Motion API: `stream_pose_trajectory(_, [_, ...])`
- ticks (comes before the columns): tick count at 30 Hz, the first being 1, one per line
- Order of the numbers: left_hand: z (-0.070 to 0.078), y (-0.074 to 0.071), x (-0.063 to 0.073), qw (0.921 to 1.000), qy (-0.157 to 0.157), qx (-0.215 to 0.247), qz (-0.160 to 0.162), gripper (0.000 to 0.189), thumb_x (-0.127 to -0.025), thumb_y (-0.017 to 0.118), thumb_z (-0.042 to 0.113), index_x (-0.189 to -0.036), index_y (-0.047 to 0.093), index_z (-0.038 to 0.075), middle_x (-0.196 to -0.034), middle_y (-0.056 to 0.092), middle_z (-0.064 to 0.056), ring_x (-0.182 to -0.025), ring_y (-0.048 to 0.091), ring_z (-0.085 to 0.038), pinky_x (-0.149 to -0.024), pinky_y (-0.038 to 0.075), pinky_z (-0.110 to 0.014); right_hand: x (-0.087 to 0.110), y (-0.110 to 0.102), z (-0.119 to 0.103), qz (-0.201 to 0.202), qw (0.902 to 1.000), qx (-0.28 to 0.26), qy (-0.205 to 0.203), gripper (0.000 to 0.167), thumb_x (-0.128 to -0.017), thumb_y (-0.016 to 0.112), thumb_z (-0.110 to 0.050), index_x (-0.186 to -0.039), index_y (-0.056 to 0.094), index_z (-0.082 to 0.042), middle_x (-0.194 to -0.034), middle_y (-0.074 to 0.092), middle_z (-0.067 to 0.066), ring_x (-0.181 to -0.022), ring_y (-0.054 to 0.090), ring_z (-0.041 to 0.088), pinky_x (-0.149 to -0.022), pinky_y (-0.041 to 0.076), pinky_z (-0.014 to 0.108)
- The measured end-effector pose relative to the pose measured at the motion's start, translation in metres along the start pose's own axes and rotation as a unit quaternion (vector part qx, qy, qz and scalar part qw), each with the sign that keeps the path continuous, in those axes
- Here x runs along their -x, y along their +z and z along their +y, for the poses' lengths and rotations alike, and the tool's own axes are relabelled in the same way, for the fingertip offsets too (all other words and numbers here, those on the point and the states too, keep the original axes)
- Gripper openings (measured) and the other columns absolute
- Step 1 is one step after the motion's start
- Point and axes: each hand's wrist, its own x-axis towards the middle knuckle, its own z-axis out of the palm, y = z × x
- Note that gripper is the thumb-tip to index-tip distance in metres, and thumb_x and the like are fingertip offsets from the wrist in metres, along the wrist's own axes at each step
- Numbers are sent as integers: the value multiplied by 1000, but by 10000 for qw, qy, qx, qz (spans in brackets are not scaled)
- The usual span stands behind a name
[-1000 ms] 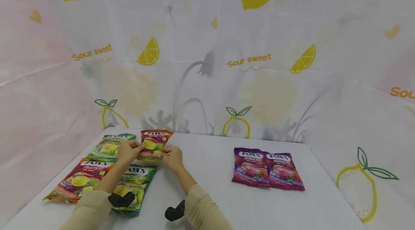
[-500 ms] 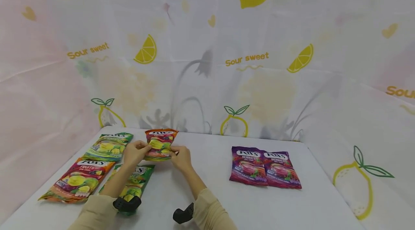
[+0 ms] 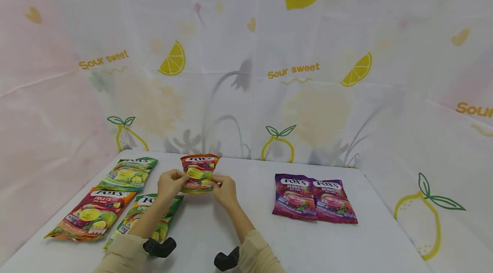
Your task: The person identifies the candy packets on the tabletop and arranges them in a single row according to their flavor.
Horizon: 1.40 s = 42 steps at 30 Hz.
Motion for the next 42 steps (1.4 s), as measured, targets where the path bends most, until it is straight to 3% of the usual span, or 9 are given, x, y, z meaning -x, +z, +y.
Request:
stream_pose_trajectory(8, [4, 10, 3, 9999, 106, 73, -33, 13, -83, 67, 8, -80, 68, -4, -83, 68, -16, -84, 56, -27, -65, 41, -28, 7, -10, 4, 180, 9998, 69, 34, 23, -84, 60, 8, -106, 66, 10, -102, 67, 24, -57, 43, 6, -47, 37, 17])
stream_pose_trajectory(14, [6, 19, 6, 9998, 198, -11, -29, 14, -82, 67, 9, -78, 69, -4, -81, 69, -16, -83, 57, -28, -67, 42, -31, 11, -18, 6, 257, 9995, 172, 71, 23, -84, 60, 8, -106, 66, 10, -101, 67, 24, -57, 43, 6, -47, 36, 17])
stream_pose_trajectory(20, [8, 29, 11, 9999, 85, 106, -63, 13, -81, 68, 9, -78, 69, -3, -79, 68, -13, -84, 57, -27, -71, 43, -35, 15, -26, 11, 330, 9991, 210, 146, 23, -84, 60, 7, -107, 66, 9, -101, 67, 23, -58, 43, 6, -47, 37, 17])
stream_pose_trajectory(33, [16, 45, 19, 9994, 44, 284, -204, 12, -81, 69, 8, -76, 69, -2, -77, 67, -11, -79, 54, -24, -58, 41, -26, 23, -44, 18, 472, 9983, 303, 122, 23, -84, 61, 6, -106, 66, 10, -101, 67, 24, -62, 44, 8, -49, 37, 17])
stream_pose_trajectory(42, [17, 55, 24, 9988, 42, 315, -385, 11, -81, 69, 8, -76, 69, -2, -78, 67, -11, -79, 53, -22, -61, 42, -26, 29, -53, 22, 517, 9978, 330, 251, 24, -83, 61, 7, -106, 66, 10, -102, 67, 24, -65, 46, 10, -52, 39, 17])
